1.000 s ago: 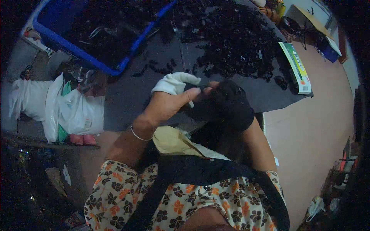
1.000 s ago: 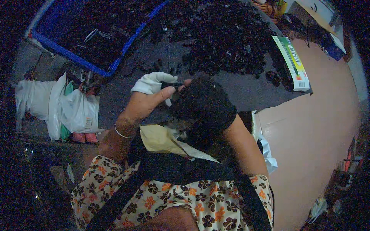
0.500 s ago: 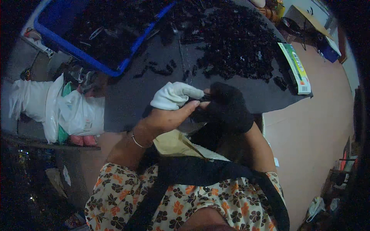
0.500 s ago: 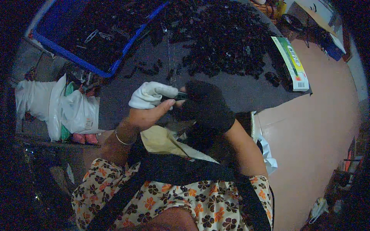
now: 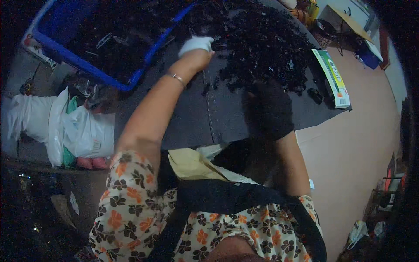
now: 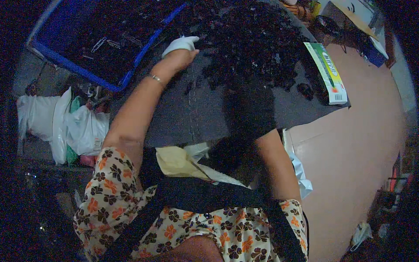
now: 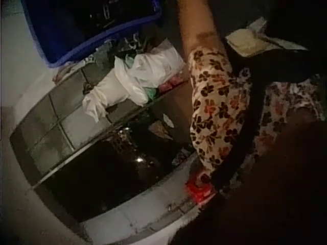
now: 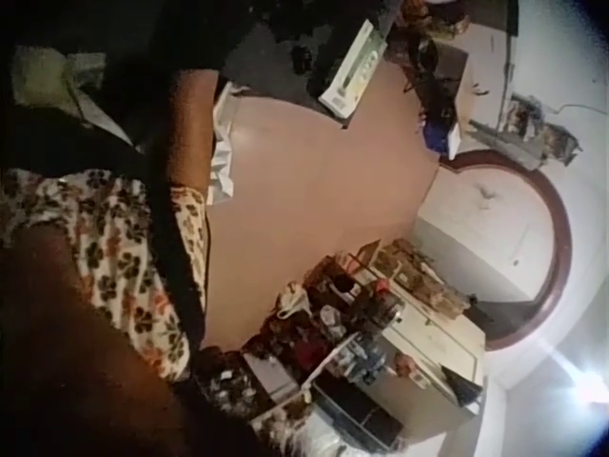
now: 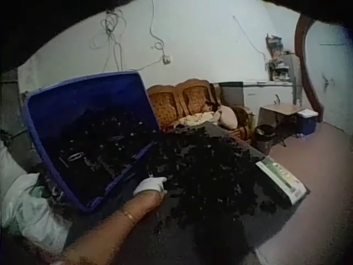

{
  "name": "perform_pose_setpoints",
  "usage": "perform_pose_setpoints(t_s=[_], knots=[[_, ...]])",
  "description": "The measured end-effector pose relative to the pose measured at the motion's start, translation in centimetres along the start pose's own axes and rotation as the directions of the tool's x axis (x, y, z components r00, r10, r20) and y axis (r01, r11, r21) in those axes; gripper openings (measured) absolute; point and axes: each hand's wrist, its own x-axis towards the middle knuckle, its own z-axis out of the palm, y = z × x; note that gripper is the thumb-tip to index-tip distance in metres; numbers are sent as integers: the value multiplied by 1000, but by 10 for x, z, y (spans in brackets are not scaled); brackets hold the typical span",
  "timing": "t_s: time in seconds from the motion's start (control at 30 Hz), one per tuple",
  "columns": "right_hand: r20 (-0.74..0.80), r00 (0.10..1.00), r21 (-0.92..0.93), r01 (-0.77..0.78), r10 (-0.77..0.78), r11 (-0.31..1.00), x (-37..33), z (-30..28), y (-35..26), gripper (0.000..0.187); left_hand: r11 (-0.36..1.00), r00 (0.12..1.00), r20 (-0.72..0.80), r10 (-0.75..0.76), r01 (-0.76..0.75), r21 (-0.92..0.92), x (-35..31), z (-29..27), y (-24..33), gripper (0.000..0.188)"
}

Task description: Inspecting and sorting small black industrial components on a workbench.

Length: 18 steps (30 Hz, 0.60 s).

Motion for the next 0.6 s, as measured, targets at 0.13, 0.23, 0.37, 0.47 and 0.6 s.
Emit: perform_pose_setpoints(t_s=[0.13, 0.23, 0.37, 0.47, 0.6], knots=[[-77, 994, -67, 71, -76, 995, -5, 5, 13, 21, 962, 963, 157, -220, 188, 196, 18, 15, 5, 27], [-77, 996, 1, 40, -40, 999, -7, 2, 6, 23, 995, 993, 90, -74, 68, 70, -3, 13, -4, 24], [76, 997, 34, 3, -6, 999, -5, -10, 2, 22, 993, 989, -133, 68, -80, -92, -49, -7, 5, 21], [14, 998, 177, -65, 63, 982, -6, -7, -3, 17, 910, 942, -285, 178, -268, -318, -78, -14, 0, 25], [-151, 988, 404, 20, 45, 914, -11, 12, 8, 15, 720, 1000, 24, 0, 17, -694, -110, -34, 29, 29]])
